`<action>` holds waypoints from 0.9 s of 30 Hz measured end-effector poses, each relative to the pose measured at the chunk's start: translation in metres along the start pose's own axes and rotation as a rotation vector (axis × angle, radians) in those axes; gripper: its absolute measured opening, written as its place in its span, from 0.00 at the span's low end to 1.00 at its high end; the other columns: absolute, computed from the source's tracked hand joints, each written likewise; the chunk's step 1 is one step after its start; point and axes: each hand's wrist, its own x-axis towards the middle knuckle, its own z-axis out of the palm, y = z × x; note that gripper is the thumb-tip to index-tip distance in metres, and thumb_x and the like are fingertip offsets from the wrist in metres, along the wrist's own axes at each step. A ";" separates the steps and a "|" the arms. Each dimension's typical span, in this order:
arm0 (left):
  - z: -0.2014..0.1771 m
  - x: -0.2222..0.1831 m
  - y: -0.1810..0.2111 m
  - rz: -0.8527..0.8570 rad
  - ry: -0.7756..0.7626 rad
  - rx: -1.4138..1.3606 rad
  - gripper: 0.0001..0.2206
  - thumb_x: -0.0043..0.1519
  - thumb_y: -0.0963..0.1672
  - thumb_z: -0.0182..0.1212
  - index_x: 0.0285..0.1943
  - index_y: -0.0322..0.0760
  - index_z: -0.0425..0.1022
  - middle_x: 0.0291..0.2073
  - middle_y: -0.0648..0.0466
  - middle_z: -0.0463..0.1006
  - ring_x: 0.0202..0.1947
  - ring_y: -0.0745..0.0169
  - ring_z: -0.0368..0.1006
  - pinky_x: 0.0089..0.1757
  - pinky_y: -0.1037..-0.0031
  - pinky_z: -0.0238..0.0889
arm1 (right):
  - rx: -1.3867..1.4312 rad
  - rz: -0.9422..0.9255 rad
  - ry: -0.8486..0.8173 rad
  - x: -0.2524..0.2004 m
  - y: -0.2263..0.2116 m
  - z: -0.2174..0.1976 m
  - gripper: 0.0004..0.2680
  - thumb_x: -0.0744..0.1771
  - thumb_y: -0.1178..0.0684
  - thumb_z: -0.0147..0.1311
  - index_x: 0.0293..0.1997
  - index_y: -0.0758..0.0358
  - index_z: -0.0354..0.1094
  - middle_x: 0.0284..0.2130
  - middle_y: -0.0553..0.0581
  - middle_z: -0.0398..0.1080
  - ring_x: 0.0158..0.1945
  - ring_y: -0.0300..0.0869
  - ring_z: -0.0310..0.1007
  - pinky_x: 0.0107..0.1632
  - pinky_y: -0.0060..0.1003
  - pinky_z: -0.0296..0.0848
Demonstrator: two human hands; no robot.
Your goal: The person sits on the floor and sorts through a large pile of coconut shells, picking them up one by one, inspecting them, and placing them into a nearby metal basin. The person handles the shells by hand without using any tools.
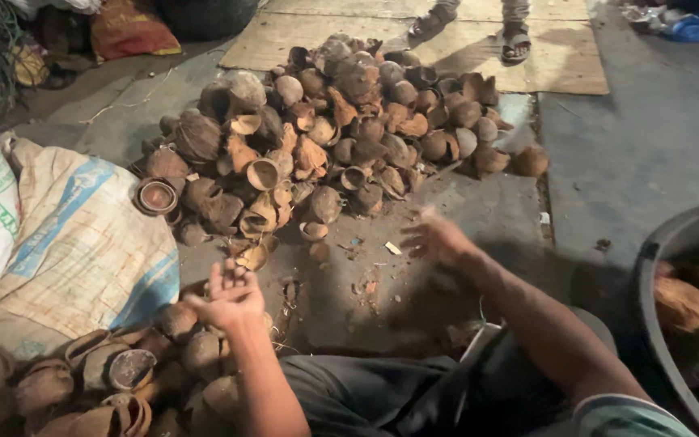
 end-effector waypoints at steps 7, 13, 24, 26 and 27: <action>0.009 0.058 -0.057 0.048 -0.219 0.679 0.19 0.62 0.50 0.52 0.57 0.37 0.73 0.40 0.49 0.83 0.25 0.57 0.74 0.29 0.68 0.69 | -0.539 -0.175 0.288 0.011 -0.013 -0.035 0.32 0.65 0.30 0.47 0.74 0.59 0.52 0.61 0.68 0.67 0.61 0.60 0.70 0.60 0.58 0.68; 0.036 0.145 -0.083 0.664 -0.243 1.443 0.15 0.60 0.49 0.65 0.46 0.33 0.81 0.33 0.48 0.83 0.32 0.54 0.78 0.35 0.65 0.69 | -1.797 0.456 0.056 0.042 0.045 -0.039 0.36 0.63 0.29 0.58 0.79 0.32 0.37 0.76 0.64 0.41 0.73 0.67 0.50 0.67 0.72 0.55; 0.140 0.309 -0.075 1.036 -0.521 1.525 0.39 0.59 0.54 0.76 0.65 0.16 0.63 0.57 0.25 0.71 0.59 0.31 0.69 0.55 0.56 0.62 | -1.884 0.478 -0.170 0.083 0.096 -0.038 0.49 0.57 0.23 0.64 0.78 0.32 0.21 0.76 0.74 0.22 0.72 0.83 0.32 0.62 0.74 0.61; 0.147 0.321 -0.084 0.835 -0.459 1.463 0.37 0.54 0.55 0.75 0.61 0.23 0.67 0.53 0.33 0.76 0.55 0.36 0.74 0.52 0.58 0.66 | -1.871 0.494 -0.187 0.083 0.090 -0.034 0.47 0.59 0.25 0.63 0.78 0.33 0.20 0.76 0.77 0.21 0.72 0.84 0.32 0.61 0.74 0.62; 0.152 0.326 -0.089 0.741 -0.432 1.423 0.35 0.51 0.56 0.74 0.58 0.27 0.69 0.51 0.36 0.79 0.53 0.38 0.76 0.51 0.59 0.68 | -1.885 0.529 -0.192 0.081 0.087 -0.031 0.48 0.58 0.25 0.65 0.78 0.33 0.20 0.76 0.75 0.21 0.73 0.83 0.31 0.62 0.74 0.61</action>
